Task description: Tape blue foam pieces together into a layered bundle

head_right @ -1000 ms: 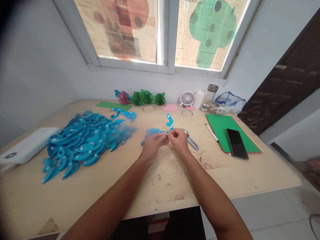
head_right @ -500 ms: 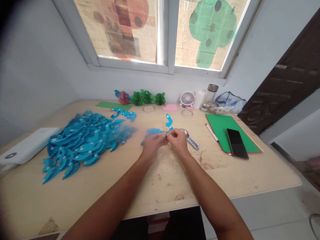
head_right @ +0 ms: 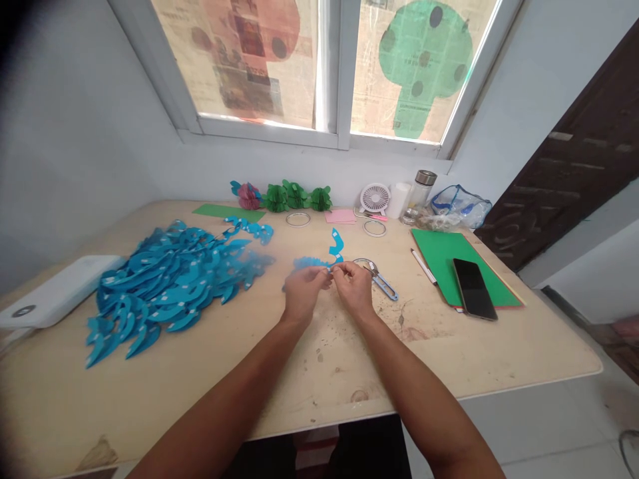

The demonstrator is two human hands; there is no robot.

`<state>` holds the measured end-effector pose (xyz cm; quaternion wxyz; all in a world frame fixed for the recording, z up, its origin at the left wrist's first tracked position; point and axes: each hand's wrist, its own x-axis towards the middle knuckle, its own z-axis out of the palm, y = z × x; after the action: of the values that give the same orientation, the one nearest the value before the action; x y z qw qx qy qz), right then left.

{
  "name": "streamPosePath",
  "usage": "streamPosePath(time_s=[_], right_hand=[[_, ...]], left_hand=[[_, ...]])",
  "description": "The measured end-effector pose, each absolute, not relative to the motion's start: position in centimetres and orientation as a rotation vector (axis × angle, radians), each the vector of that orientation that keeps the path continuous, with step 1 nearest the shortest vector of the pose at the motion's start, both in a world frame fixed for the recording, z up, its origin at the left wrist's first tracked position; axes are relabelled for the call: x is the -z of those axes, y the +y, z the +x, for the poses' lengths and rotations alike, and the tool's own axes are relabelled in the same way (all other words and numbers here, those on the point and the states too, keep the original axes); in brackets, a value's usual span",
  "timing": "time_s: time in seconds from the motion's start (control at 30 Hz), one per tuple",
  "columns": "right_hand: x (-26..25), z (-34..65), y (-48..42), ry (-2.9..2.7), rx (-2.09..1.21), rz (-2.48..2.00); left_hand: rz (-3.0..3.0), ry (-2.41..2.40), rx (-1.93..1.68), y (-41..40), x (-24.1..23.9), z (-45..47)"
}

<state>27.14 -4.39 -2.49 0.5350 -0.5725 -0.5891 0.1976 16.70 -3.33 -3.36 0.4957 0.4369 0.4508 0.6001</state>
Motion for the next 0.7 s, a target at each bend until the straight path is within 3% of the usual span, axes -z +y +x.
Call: streamPosePath(time_s=[0.7], right_hand=[[1.7,27.5,-4.5,-1.029,-0.522,-1.24]], left_hand=[[0.958,1.044,-1.472,-3.3,3.0,16.4]])
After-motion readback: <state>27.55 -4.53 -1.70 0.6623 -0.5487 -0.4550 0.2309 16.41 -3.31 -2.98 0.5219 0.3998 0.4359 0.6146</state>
